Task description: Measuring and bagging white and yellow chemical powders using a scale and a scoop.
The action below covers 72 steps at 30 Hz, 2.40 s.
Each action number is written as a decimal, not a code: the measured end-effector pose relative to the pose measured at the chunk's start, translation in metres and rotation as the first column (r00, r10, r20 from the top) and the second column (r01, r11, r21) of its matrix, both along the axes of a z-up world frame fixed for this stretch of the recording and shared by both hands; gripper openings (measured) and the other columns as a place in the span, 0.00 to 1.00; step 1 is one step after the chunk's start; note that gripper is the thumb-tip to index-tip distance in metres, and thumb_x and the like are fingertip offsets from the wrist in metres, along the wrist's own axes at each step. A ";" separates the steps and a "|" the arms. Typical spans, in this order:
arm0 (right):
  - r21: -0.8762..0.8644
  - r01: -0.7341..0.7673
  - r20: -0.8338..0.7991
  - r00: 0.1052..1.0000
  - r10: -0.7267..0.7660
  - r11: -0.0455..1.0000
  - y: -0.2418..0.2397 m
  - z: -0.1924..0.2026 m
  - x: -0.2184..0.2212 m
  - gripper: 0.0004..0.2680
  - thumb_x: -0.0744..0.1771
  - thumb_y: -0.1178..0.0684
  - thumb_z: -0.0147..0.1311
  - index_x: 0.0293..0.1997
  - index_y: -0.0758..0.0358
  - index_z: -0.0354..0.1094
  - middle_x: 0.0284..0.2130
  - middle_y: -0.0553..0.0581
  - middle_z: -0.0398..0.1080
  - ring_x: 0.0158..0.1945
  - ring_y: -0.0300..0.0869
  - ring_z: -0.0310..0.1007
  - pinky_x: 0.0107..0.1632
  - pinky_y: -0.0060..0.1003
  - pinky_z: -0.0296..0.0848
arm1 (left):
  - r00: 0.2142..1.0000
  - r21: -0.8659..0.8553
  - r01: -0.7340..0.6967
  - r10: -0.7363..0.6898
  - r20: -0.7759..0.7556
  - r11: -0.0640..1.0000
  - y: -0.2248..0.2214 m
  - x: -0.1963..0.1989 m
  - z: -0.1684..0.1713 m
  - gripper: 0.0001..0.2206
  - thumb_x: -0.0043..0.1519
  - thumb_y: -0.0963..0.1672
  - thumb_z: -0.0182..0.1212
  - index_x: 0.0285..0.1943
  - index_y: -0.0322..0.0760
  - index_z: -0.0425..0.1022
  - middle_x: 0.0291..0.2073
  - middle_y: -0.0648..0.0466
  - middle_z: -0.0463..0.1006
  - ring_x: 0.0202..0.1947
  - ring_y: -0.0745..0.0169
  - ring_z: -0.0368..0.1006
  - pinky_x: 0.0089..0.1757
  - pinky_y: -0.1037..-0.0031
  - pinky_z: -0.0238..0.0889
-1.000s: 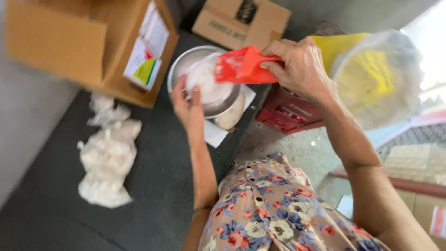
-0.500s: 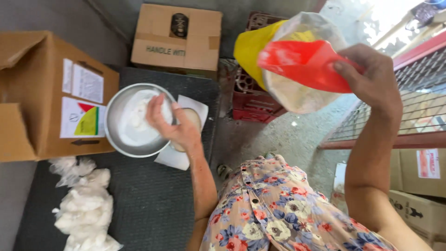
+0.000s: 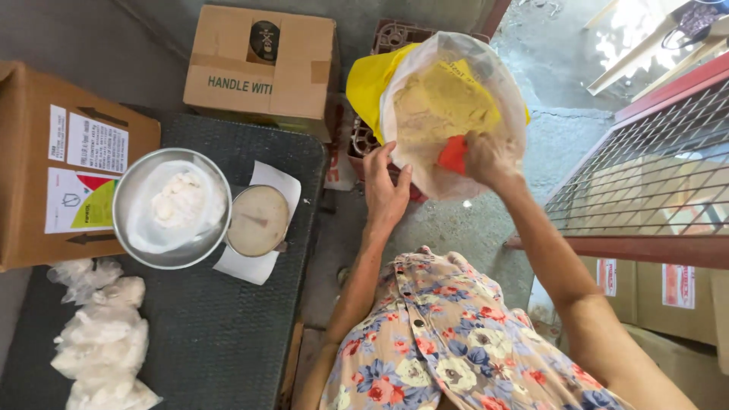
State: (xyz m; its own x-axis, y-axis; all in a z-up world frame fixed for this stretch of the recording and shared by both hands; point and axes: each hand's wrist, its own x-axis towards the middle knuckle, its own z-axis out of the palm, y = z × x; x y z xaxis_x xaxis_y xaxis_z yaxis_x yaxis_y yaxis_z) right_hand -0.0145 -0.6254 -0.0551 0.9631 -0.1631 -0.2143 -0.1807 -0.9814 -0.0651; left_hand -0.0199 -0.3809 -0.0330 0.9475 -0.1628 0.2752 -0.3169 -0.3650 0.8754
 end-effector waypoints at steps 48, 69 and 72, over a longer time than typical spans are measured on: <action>0.367 0.231 0.525 0.748 -0.406 0.901 0.001 -0.108 0.046 0.07 0.64 0.51 0.61 0.42 0.56 0.73 0.32 0.62 0.76 0.35 0.59 0.77 0.37 0.53 0.73 | 1.000 0.052 0.011 -0.012 0.010 0.999 -0.001 0.149 -0.027 0.24 0.66 0.51 0.61 0.66 0.32 0.70 0.57 0.39 0.70 0.59 0.40 0.68 0.57 0.56 0.63; 0.112 0.121 0.609 0.776 -0.164 0.986 -0.021 -0.082 0.072 0.02 0.65 0.57 0.56 0.38 0.55 0.69 0.35 0.59 0.73 0.33 0.58 0.72 0.35 0.55 0.66 | 0.997 0.027 0.012 -0.010 -0.075 1.000 -0.005 0.155 -0.036 0.24 0.67 0.50 0.58 0.66 0.31 0.69 0.56 0.38 0.71 0.56 0.39 0.70 0.53 0.57 0.64; 0.045 0.103 0.575 0.811 -0.110 0.994 -0.021 -0.113 0.084 0.02 0.64 0.57 0.55 0.37 0.57 0.68 0.31 0.58 0.72 0.33 0.57 0.73 0.33 0.56 0.65 | 0.998 0.042 0.013 -0.010 -0.059 0.999 -0.009 0.154 -0.038 0.24 0.67 0.50 0.58 0.67 0.31 0.69 0.57 0.38 0.70 0.56 0.38 0.69 0.53 0.56 0.63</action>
